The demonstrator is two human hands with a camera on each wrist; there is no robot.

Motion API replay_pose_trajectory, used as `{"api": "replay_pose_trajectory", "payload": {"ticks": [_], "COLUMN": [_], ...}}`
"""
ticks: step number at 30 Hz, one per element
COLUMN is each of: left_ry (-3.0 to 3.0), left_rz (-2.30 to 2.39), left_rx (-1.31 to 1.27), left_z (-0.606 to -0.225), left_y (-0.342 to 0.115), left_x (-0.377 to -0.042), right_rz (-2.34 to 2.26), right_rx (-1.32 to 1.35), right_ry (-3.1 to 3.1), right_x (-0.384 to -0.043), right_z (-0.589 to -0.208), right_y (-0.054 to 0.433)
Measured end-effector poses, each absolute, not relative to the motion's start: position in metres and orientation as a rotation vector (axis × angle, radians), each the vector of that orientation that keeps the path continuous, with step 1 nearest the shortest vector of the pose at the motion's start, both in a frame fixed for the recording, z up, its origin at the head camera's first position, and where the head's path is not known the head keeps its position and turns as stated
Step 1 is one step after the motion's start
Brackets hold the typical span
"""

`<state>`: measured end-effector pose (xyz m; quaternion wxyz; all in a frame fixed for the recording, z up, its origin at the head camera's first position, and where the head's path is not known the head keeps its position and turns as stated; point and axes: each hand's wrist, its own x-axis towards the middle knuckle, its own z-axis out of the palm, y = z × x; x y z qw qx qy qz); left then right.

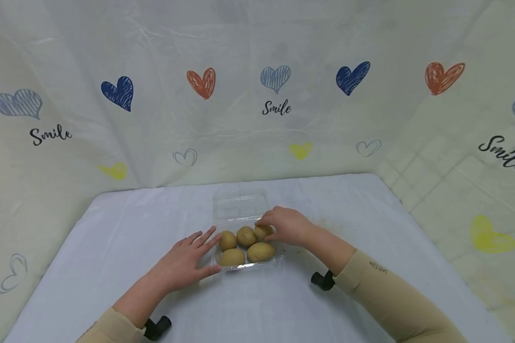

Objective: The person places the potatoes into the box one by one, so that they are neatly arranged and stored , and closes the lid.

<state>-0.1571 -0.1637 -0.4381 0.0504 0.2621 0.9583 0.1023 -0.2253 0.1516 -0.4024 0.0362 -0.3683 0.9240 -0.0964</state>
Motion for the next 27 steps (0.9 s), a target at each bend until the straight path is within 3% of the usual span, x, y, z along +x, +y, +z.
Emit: {"api": "replay_pose_trajectory", "payload": {"ticks": [27], "left_ry": [2.932], "left_rz": [0.357], "left_rx": [0.835], "left_z": [-0.44], "left_y": [-0.166], "left_x": [-0.156], "right_rz": [-0.458], "right_rx": [-1.01], "right_ry": [2.841], "right_x": [-0.223], "right_z": [-0.396], "right_y": [0.163]}}
